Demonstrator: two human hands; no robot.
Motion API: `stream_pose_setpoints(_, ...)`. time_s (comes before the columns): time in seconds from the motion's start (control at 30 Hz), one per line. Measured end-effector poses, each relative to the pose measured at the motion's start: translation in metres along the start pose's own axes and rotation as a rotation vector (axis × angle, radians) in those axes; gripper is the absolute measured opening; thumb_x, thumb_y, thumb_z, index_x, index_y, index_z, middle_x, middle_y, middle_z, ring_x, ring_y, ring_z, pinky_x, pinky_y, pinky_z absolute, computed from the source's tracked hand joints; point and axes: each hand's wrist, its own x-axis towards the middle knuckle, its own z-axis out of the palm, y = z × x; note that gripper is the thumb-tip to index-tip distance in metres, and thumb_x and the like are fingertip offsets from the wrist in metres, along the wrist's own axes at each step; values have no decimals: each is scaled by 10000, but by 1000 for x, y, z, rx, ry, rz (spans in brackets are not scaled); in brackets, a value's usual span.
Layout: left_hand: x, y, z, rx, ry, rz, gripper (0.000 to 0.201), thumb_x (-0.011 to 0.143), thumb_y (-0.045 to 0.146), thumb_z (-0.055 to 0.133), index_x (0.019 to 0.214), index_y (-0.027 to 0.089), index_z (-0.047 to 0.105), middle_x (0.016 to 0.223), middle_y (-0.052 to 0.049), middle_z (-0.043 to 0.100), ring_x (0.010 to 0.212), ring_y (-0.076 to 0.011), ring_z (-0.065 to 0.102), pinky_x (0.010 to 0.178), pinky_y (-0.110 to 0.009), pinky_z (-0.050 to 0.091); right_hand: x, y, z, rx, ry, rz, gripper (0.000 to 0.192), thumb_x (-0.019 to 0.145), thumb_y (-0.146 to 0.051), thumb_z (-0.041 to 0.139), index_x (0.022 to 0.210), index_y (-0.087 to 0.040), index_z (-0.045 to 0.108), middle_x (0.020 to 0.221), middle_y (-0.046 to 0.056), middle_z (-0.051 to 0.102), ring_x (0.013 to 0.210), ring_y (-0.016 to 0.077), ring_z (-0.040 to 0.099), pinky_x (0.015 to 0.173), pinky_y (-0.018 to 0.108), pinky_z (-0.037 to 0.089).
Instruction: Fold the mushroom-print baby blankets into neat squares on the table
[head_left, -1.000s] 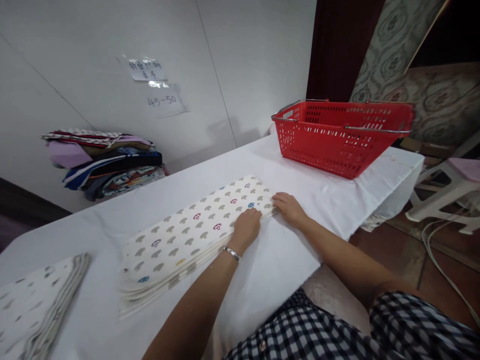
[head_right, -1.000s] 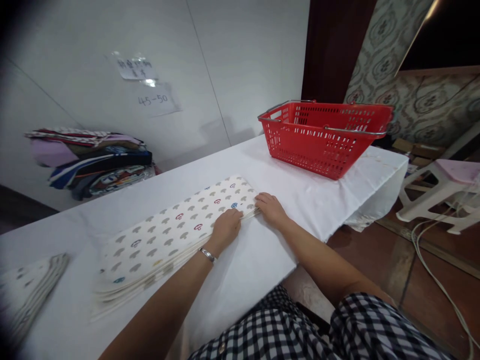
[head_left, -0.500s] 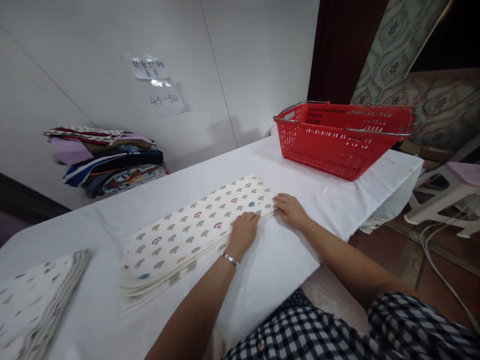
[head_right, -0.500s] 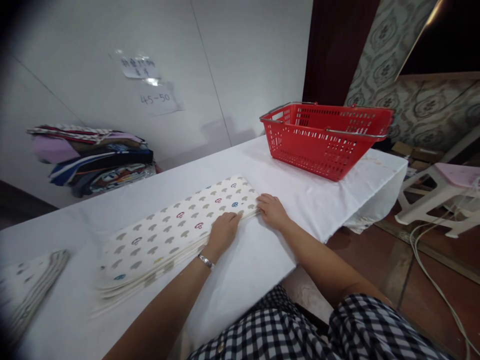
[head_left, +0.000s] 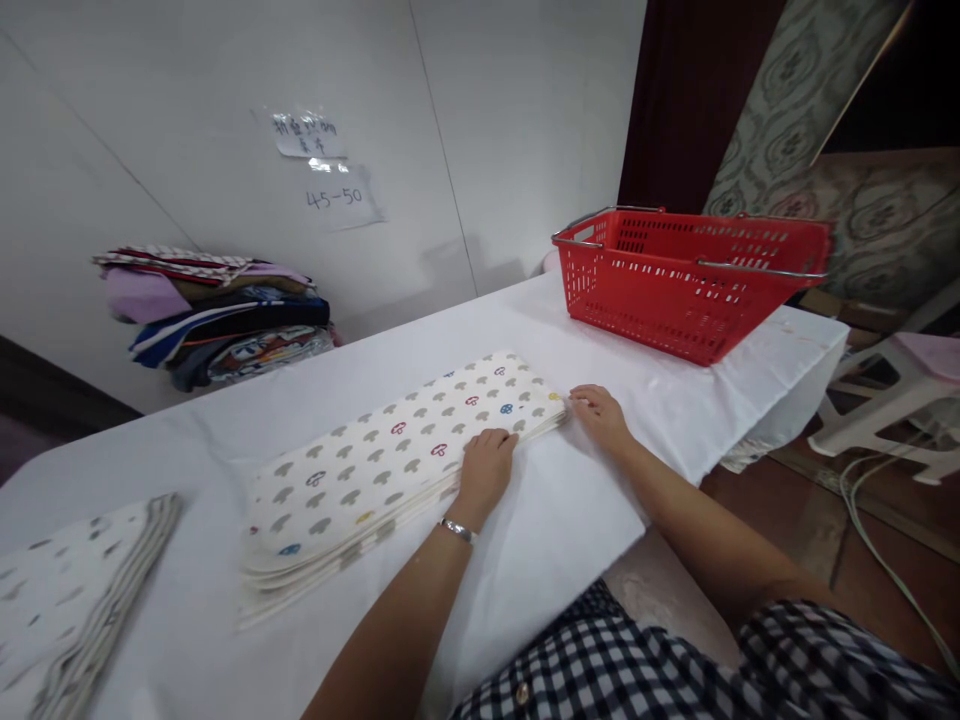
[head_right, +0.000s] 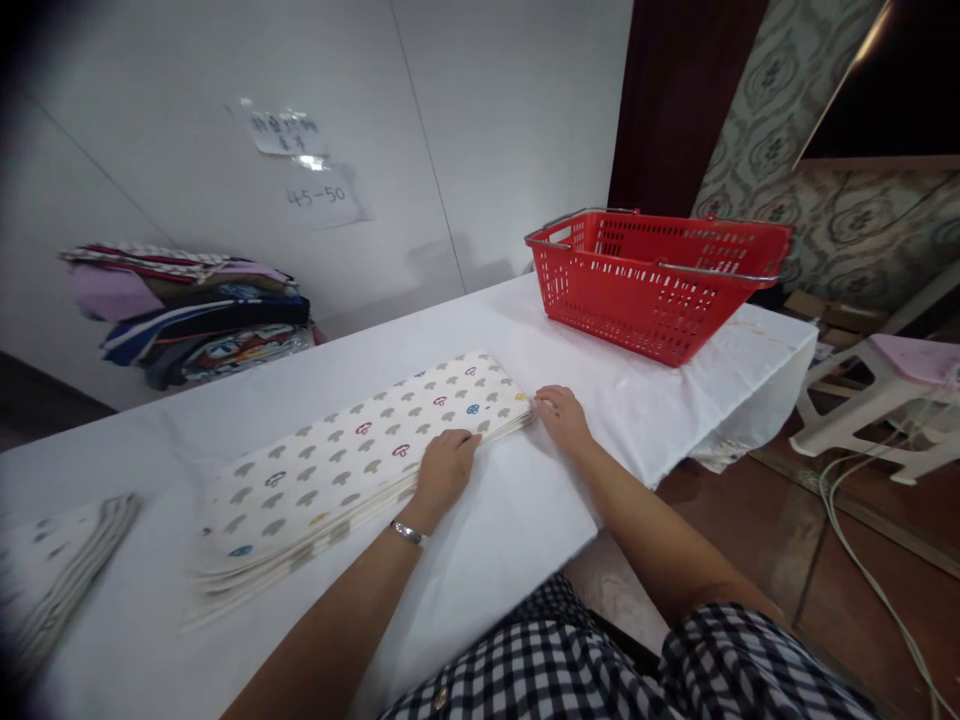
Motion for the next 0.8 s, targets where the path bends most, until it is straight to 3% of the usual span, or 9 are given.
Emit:
stream_pose_setpoints(0.17, 0, 0, 0, 2, 17, 12, 260, 883, 135, 462, 1066, 204, 632, 1010, -64, 633, 931, -216, 534, 769, -352, 430, 2, -6, 3, -135, -100, 77, 315, 848, -450, 482, 686, -215, 616, 984, 57, 640, 946, 205, 539, 808, 337, 432)
stream_pose_setpoints(0.37, 2, 1, 0, -6, 4, 5, 248, 888, 142, 455, 1046, 201, 637, 1001, -62, 634, 922, -217, 527, 764, -354, 427, 4, -12, 8, -254, -181, 129, 329, 808, -480, 527, 632, -207, 577, 1053, 44, 646, 997, 218, 550, 855, 360, 398)
stream_pose_setpoints(0.6, 0, 1, 0, -35, 10, -2, 254, 885, 131, 454, 1054, 208, 626, 1014, -60, 631, 934, -212, 528, 773, -353, 424, 6, -1, 13, -145, -136, 177, 217, 721, -364, 577, 578, -210, 523, 1135, 46, 627, 1069, 220, 547, 915, 376, 403)
stream_pose_setpoints(0.8, -11, 2, -2, -43, 12, -65, 210, 903, 168, 451, 1030, 187, 617, 1063, -54, 626, 963, -198, 517, 809, -342, 424, 4, 10, 11, -211, -152, 157, 275, 709, -457, 542, 580, -215, 546, 1081, 61, 646, 1032, 238, 557, 883, 384, 424)
